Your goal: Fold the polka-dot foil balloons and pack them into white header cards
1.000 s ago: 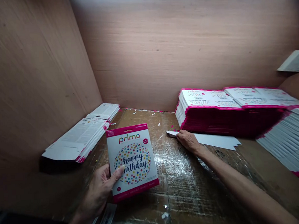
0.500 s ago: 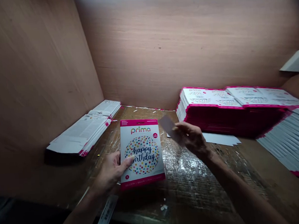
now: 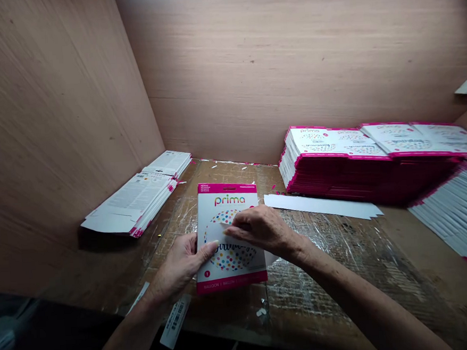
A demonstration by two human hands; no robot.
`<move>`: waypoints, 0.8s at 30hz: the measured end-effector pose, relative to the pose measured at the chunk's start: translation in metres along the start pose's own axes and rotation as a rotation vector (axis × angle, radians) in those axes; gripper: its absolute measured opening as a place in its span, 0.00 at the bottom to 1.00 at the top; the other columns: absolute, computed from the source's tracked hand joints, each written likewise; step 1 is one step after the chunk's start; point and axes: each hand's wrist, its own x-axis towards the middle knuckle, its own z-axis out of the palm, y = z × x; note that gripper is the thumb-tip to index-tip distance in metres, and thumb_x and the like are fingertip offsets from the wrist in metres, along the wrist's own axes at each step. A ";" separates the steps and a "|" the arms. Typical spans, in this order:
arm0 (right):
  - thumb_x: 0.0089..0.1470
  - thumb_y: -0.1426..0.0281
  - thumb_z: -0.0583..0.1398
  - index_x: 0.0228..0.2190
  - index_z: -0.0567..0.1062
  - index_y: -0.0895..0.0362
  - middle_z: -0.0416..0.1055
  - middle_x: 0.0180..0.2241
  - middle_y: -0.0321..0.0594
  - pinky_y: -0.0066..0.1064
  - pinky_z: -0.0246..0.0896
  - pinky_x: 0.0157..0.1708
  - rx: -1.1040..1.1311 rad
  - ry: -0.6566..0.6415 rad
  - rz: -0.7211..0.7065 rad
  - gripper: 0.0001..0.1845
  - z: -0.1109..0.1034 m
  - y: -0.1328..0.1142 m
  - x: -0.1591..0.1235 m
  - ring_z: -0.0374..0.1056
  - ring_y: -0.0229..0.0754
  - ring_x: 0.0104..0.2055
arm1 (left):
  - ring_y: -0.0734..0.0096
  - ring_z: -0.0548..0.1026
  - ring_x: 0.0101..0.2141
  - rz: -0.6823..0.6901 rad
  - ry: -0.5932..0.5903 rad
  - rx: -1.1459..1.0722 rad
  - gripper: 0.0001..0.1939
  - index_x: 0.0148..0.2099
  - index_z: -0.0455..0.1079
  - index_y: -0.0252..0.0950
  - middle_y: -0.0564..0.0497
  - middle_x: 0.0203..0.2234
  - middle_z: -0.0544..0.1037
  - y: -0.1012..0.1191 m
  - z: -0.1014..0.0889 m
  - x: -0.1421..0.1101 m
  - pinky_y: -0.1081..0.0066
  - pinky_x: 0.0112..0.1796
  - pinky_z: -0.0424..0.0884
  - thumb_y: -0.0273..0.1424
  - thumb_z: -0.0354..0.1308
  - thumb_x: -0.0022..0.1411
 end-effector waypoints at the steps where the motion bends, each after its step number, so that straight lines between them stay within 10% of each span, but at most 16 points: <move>1: 0.61 0.60 0.58 0.21 0.74 0.57 0.65 0.18 0.32 0.27 0.41 0.23 -0.030 0.005 -0.016 0.20 0.001 -0.001 0.001 0.52 0.31 0.20 | 0.58 0.79 0.30 -0.002 0.005 0.001 0.25 0.37 0.73 0.30 0.43 0.30 0.82 -0.001 0.000 0.001 0.64 0.32 0.77 0.47 0.68 0.49; 11: 0.62 0.56 0.58 0.43 0.75 0.59 0.76 0.33 0.40 0.29 0.58 0.36 -0.312 0.623 -0.199 0.19 0.005 0.008 -0.031 0.69 0.38 0.34 | 0.60 0.79 0.27 -0.009 0.101 -0.128 0.24 0.34 0.73 0.31 0.44 0.27 0.81 0.001 0.004 -0.006 0.65 0.30 0.77 0.46 0.72 0.44; 19: 0.60 0.53 0.58 0.39 0.75 0.59 0.76 0.36 0.46 0.34 0.60 0.43 -0.402 0.842 0.068 0.21 0.007 0.017 -0.065 0.71 0.44 0.39 | 0.58 0.81 0.28 -0.005 0.085 -0.137 0.20 0.36 0.76 0.32 0.45 0.29 0.83 0.002 0.014 -0.010 0.66 0.31 0.79 0.41 0.72 0.46; 24: 0.66 0.59 0.54 0.24 0.73 0.57 0.71 0.21 0.37 0.31 0.51 0.29 -0.301 0.680 0.181 0.23 0.024 0.014 -0.080 0.66 0.37 0.24 | 0.59 0.81 0.27 -0.012 0.097 -0.165 0.19 0.37 0.76 0.33 0.47 0.28 0.83 0.002 0.026 -0.012 0.68 0.28 0.79 0.40 0.72 0.46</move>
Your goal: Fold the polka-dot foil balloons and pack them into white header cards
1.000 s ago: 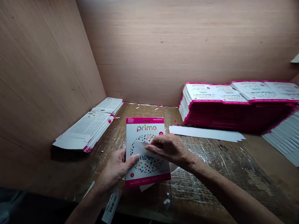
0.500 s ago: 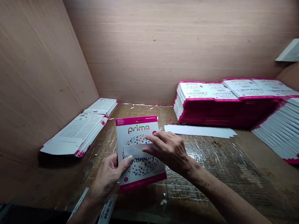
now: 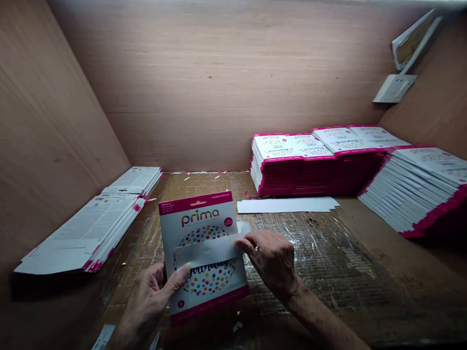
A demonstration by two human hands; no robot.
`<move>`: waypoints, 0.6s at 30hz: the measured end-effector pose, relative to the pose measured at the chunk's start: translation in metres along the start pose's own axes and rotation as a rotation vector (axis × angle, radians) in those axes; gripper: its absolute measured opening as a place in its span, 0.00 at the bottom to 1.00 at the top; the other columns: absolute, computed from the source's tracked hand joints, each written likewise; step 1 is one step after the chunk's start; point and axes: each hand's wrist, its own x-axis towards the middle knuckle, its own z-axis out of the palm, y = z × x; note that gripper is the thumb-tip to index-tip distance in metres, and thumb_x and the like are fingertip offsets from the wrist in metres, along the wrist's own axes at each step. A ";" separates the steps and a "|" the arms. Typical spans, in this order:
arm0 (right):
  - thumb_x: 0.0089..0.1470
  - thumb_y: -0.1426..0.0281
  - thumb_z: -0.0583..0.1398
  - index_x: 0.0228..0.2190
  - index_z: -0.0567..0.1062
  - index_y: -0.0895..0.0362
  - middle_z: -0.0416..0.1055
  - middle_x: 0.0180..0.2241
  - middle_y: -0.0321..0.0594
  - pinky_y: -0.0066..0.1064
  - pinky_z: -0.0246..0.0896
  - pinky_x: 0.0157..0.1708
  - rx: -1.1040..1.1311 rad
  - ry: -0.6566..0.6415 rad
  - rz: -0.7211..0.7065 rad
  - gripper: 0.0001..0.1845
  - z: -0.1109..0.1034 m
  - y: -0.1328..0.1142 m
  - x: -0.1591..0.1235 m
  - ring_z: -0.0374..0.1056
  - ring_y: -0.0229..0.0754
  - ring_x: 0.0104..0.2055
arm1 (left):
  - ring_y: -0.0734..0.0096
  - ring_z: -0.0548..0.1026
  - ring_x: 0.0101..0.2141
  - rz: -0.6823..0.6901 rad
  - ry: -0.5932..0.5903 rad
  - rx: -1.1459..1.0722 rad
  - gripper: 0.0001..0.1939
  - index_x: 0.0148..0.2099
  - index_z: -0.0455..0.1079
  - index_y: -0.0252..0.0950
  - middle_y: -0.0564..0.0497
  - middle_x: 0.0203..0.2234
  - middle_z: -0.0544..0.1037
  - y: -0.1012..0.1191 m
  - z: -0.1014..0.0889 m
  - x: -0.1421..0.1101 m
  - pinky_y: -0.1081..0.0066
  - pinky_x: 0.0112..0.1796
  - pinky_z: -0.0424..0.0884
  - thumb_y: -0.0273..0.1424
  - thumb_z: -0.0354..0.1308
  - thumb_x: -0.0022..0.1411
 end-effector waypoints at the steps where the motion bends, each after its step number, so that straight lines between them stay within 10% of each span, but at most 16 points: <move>1: 0.67 0.60 0.52 0.24 0.73 0.57 0.71 0.21 0.37 0.30 0.50 0.28 0.034 -0.039 0.023 0.24 0.001 0.000 -0.003 0.66 0.37 0.24 | 0.58 0.81 0.27 -0.005 0.000 0.001 0.20 0.37 0.76 0.33 0.47 0.28 0.83 0.000 0.001 0.000 0.68 0.29 0.79 0.40 0.72 0.46; 18: 0.56 0.53 0.62 0.38 0.79 0.57 0.78 0.34 0.40 0.30 0.66 0.34 1.143 -0.348 0.689 0.20 0.010 -0.010 0.001 0.73 0.43 0.36 | 0.56 0.81 0.27 -0.056 0.000 0.002 0.22 0.37 0.75 0.34 0.47 0.27 0.83 -0.004 -0.001 0.003 0.65 0.30 0.79 0.43 0.73 0.44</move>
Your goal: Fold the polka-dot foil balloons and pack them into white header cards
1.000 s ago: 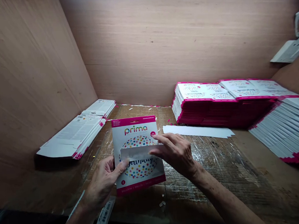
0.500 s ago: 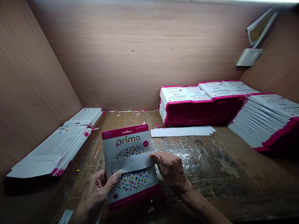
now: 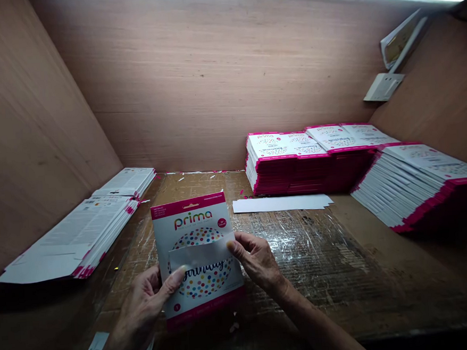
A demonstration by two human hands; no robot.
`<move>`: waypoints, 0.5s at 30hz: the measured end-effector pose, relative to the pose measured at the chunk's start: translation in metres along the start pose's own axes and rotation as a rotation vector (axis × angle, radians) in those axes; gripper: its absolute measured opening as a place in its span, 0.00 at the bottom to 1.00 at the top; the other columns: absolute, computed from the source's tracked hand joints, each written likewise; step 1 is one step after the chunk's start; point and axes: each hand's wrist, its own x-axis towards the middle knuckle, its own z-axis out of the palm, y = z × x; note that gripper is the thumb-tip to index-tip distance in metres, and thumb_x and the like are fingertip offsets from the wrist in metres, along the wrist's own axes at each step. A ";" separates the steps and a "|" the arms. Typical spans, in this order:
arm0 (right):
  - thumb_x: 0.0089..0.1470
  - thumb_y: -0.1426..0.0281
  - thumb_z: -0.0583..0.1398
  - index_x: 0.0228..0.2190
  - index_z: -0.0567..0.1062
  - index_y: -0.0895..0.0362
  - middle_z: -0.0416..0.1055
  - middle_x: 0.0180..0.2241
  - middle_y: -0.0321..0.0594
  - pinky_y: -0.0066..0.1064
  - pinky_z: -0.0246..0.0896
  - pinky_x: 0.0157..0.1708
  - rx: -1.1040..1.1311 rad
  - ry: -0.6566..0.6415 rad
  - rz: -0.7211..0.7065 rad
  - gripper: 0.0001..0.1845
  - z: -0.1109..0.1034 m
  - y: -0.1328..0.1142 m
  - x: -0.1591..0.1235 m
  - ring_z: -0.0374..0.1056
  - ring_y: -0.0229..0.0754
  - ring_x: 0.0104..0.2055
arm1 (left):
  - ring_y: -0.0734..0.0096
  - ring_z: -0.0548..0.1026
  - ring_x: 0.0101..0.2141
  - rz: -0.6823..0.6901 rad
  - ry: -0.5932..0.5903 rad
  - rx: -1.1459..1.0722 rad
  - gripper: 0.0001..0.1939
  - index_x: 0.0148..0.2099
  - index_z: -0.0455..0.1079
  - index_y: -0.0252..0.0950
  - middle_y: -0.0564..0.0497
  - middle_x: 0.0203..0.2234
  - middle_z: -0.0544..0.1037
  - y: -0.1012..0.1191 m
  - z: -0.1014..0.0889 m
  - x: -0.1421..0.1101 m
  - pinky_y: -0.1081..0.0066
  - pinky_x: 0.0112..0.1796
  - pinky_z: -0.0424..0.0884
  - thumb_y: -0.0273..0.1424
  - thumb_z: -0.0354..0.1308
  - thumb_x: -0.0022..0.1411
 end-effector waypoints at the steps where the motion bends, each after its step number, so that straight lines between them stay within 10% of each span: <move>1: 0.53 0.53 0.64 0.38 0.80 0.57 0.79 0.35 0.41 0.31 0.67 0.35 0.096 -0.015 0.042 0.21 0.001 0.001 0.001 0.74 0.44 0.37 | 0.57 0.81 0.27 0.001 0.000 0.006 0.22 0.37 0.75 0.34 0.48 0.27 0.83 0.000 0.000 0.000 0.66 0.29 0.79 0.43 0.73 0.44; 15: 0.38 0.56 0.73 0.31 0.81 0.60 0.79 0.30 0.41 0.31 0.70 0.31 0.273 -0.074 0.354 0.22 0.009 -0.002 0.006 0.74 0.40 0.29 | 0.54 0.80 0.26 -0.027 -0.075 0.080 0.19 0.33 0.76 0.32 0.44 0.26 0.82 -0.015 -0.005 0.011 0.65 0.27 0.78 0.41 0.72 0.46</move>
